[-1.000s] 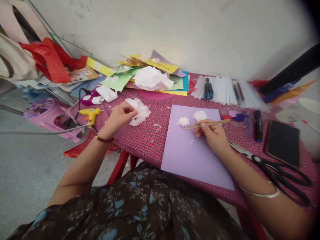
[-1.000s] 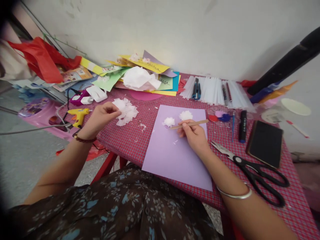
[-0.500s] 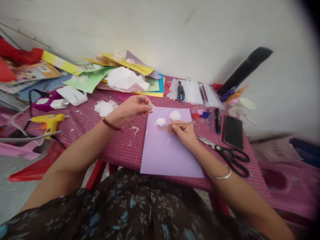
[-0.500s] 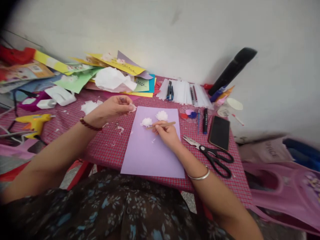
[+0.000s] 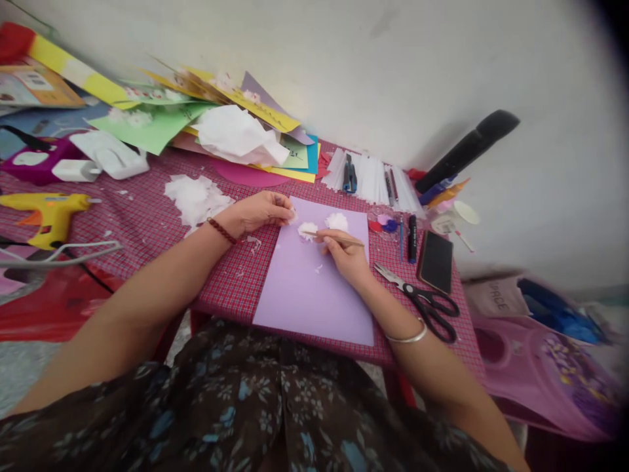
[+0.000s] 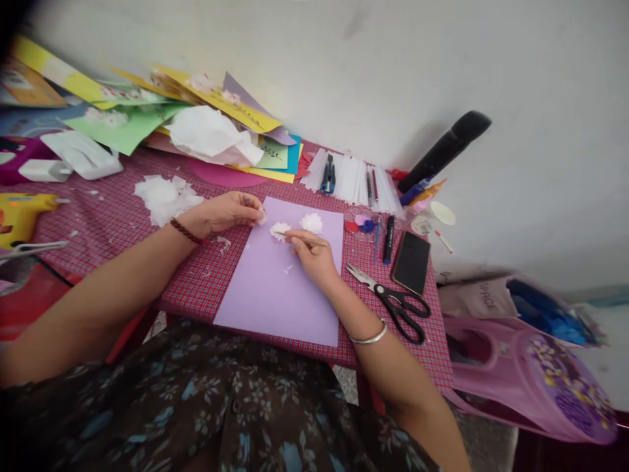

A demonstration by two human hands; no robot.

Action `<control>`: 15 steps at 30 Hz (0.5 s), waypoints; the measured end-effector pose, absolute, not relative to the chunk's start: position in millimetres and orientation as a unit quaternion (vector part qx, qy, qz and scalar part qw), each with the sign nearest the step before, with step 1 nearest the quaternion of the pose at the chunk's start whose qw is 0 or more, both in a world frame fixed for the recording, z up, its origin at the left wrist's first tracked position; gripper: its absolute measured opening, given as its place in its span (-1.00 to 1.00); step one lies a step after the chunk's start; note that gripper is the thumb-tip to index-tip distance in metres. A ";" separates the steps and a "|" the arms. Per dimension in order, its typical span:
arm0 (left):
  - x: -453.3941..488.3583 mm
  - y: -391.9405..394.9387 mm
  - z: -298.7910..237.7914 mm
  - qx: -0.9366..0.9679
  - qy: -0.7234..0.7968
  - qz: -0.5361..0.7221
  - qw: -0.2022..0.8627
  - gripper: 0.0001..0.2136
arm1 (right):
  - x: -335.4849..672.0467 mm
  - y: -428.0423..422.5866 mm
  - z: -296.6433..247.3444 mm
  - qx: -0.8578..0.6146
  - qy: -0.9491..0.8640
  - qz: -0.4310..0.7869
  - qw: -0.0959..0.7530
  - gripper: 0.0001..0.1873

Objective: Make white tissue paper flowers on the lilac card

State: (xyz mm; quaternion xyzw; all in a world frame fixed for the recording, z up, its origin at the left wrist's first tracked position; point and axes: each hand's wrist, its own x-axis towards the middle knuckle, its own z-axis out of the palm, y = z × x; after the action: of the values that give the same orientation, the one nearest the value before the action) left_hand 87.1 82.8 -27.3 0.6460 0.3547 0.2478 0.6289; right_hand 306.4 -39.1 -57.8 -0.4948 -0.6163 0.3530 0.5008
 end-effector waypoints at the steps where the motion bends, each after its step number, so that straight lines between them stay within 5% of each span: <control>1: 86.4 83.2 -27.2 0.662 0.348 0.237 0.620 -0.94 | 306.9 -38.8 -58.1 -0.497 -0.615 0.349 0.503 -0.76; 9: 84.3 83.2 -23.3 0.810 0.263 0.096 0.516 -0.85 | 309.6 -35.8 -59.8 -0.523 -0.601 0.341 0.499 -0.71; 15: 96.9 78.7 -32.0 0.830 0.325 0.125 0.436 -0.81 | 310.3 -33.8 -60.3 -0.516 -0.576 0.363 0.519 -0.69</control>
State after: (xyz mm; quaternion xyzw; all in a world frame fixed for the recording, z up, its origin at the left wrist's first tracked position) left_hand 96.9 78.7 -32.0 0.8301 0.3249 0.1251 0.4357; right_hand 310.3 -33.8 -60.3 -0.5162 -0.5763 0.3634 0.5189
